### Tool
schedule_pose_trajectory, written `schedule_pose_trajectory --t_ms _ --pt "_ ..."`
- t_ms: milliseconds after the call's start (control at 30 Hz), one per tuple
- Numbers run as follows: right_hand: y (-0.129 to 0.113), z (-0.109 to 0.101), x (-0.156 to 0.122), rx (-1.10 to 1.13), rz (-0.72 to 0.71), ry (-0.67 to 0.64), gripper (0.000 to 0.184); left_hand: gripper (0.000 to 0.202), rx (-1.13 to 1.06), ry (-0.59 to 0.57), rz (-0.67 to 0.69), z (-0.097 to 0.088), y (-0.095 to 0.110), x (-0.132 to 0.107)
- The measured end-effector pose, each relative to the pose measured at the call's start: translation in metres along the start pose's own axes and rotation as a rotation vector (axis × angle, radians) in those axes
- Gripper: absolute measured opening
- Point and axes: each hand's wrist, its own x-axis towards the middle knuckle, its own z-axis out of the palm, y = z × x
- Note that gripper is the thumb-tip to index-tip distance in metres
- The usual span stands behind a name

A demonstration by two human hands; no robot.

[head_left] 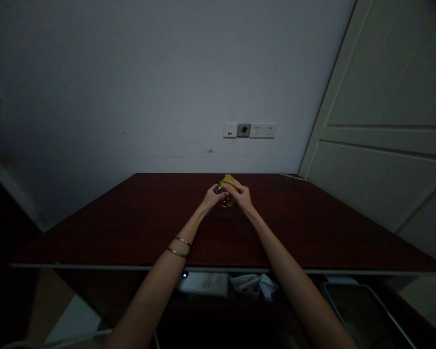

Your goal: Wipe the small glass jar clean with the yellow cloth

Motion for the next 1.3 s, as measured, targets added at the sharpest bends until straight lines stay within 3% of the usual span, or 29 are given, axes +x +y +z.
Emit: schedule_pose_trajectory --t_ms 200,333,533,867,1033,1300 --pt "0.014 -0.004 0.006 0.086 0.151 0.194 0.043 0.065 -0.007 -0.079 -0.012 0.002 0.0 -0.001" --pt "0.012 -0.005 0.006 0.104 0.151 0.146 0.043 0.065 -0.015 -0.081 -0.005 0.001 0.001 -0.001" --pt "-0.002 -0.001 -0.001 0.017 -0.014 0.003 0.029 0.065 -0.046 -0.051 0.016 -0.001 0.0 0.0" --pt "0.017 -0.004 0.007 0.075 0.172 0.199 0.045 0.067 0.011 -0.059 -0.01 0.001 0.0 -0.001" --pt "0.013 -0.007 0.007 0.077 0.147 0.024 0.045 0.064 0.015 -0.033 -0.041 -0.002 -0.002 0.002" --pt "0.007 -0.015 0.004 0.176 0.169 -0.287 0.072 0.058 -0.023 0.002 -0.119 -0.007 -0.001 0.003"
